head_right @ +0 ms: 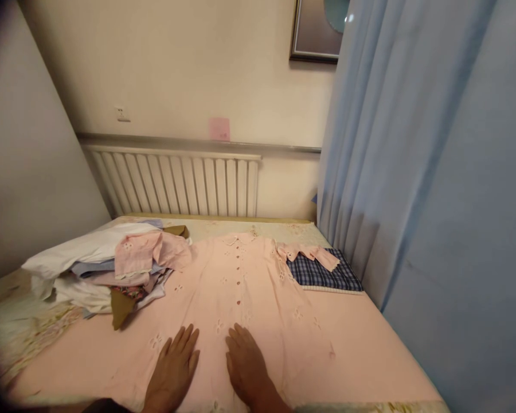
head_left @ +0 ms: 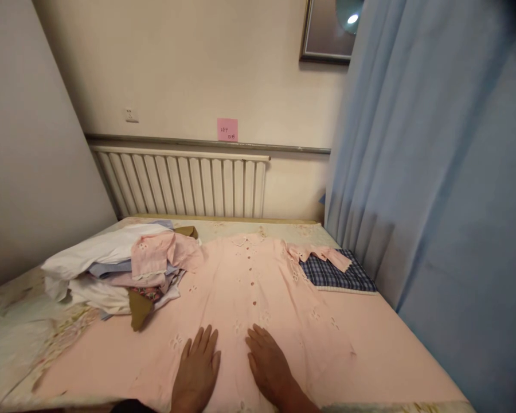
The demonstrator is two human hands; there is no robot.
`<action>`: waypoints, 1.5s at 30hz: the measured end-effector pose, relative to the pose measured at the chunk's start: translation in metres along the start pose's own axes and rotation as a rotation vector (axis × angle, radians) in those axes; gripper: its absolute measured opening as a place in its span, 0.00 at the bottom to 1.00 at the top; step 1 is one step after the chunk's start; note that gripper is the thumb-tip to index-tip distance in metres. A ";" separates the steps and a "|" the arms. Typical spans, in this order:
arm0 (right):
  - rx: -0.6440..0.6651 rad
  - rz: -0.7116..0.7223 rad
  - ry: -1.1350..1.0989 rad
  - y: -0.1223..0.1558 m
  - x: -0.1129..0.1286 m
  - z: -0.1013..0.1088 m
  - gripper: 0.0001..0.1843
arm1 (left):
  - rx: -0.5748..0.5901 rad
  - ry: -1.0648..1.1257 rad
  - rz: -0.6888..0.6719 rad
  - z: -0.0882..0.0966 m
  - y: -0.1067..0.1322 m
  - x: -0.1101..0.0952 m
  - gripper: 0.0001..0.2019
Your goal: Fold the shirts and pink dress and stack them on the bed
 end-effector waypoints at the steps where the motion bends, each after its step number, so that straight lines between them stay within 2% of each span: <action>1: 0.000 -0.002 0.002 0.000 0.000 0.000 0.20 | -0.009 -0.002 -0.003 0.000 0.000 0.000 0.25; 14: -0.009 -0.008 0.015 0.000 -0.001 -0.002 0.20 | -0.037 -0.001 -0.014 -0.005 0.002 0.002 0.24; 35: -0.020 -0.002 0.014 0.000 0.000 0.000 0.20 | -0.071 0.003 -0.021 -0.002 0.003 0.002 0.24; 45: -0.016 0.016 0.025 0.001 -0.001 0.000 0.21 | -0.002 0.033 0.003 0.003 0.002 0.000 0.25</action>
Point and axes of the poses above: each hand's wrist, its own y-axis away from the middle knuckle, its own z-axis out of the back of the hand, x = y × z, the point moved 5 cm from there along -y, towards the middle knuckle, and after that the axes turned 7 degrees about -z, right-handed, at the moved point
